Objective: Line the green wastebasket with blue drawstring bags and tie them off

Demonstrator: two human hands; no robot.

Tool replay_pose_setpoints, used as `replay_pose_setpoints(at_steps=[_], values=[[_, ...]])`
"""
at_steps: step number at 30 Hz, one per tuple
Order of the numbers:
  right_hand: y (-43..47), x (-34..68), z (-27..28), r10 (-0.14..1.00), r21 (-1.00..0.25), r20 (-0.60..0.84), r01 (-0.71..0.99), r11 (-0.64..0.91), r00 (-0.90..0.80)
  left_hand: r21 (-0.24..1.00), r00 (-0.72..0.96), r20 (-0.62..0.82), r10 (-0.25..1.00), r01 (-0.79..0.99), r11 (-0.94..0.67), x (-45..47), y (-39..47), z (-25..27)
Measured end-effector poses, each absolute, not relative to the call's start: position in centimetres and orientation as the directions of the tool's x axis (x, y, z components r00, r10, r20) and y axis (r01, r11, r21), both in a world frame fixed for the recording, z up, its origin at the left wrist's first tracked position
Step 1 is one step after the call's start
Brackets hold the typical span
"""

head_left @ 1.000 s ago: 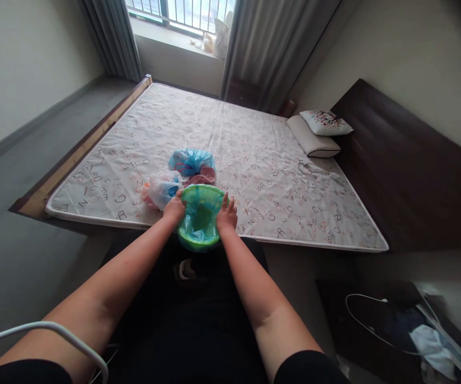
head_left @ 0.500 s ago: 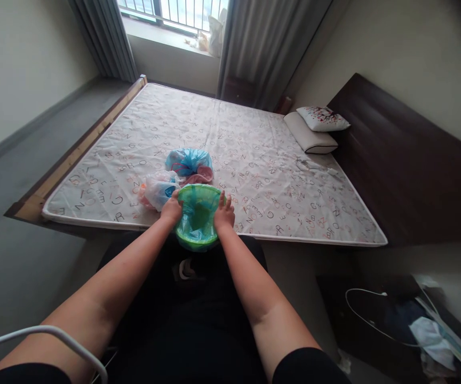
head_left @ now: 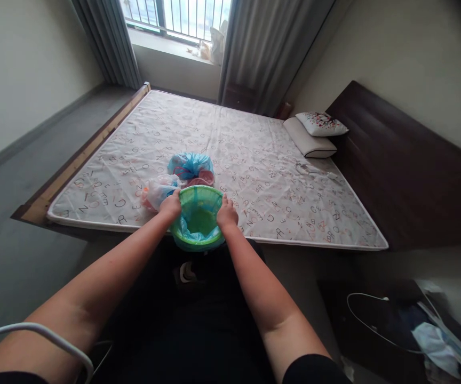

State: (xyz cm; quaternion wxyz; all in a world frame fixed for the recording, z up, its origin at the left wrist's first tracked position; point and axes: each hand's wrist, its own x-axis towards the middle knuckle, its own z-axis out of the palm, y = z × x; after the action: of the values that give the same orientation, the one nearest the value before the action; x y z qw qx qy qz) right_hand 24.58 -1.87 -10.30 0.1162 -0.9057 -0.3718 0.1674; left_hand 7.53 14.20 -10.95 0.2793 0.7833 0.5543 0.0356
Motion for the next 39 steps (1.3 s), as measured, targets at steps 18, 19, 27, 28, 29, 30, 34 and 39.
replay_pose_setpoints(at_steps=[18,19,27,28,29,30,34,39], values=[[-1.2,25.2,-10.7,0.683,-0.258,-0.241,0.633,-0.73,0.689,0.39,0.401,-0.216,0.89,0.871,-0.298,8.4,14.8,-12.7],[-1.3,25.2,-10.8,0.682,-0.263,-0.239,0.63,-0.73,0.691,0.387,0.401,-0.217,0.89,0.872,-0.299,8.4,14.8,-12.7],[-1.4,25.0,-12.0,0.681,-0.29,-0.203,0.621,-0.728,0.703,0.372,0.415,-0.214,0.884,0.872,-0.319,8.2,14.7,-12.6],[-1.4,25.0,-12.1,0.681,-0.29,-0.203,0.621,-0.728,0.703,0.37,0.415,-0.217,0.883,0.872,-0.319,8.2,14.8,-12.7],[-1.4,25.0,-12.1,0.681,-0.289,-0.203,0.622,-0.728,0.703,0.369,0.416,-0.222,0.882,0.873,-0.319,8.2,14.9,-12.7],[-1.3,25.1,-12.2,0.681,-0.287,-0.201,0.623,-0.728,0.704,0.368,0.418,-0.227,0.879,0.873,-0.32,8.3,15.1,-12.8],[-1.0,25.3,-12.3,0.68,-0.279,-0.193,0.625,-0.729,0.707,0.373,0.431,-0.25,0.867,0.869,-0.325,8.5,15.9,-12.9],[-0.8,25.4,-12.1,0.678,-0.269,-0.193,0.626,-0.732,0.709,0.38,0.43,-0.254,0.866,0.868,-0.32,8.5,16.1,-12.8]])
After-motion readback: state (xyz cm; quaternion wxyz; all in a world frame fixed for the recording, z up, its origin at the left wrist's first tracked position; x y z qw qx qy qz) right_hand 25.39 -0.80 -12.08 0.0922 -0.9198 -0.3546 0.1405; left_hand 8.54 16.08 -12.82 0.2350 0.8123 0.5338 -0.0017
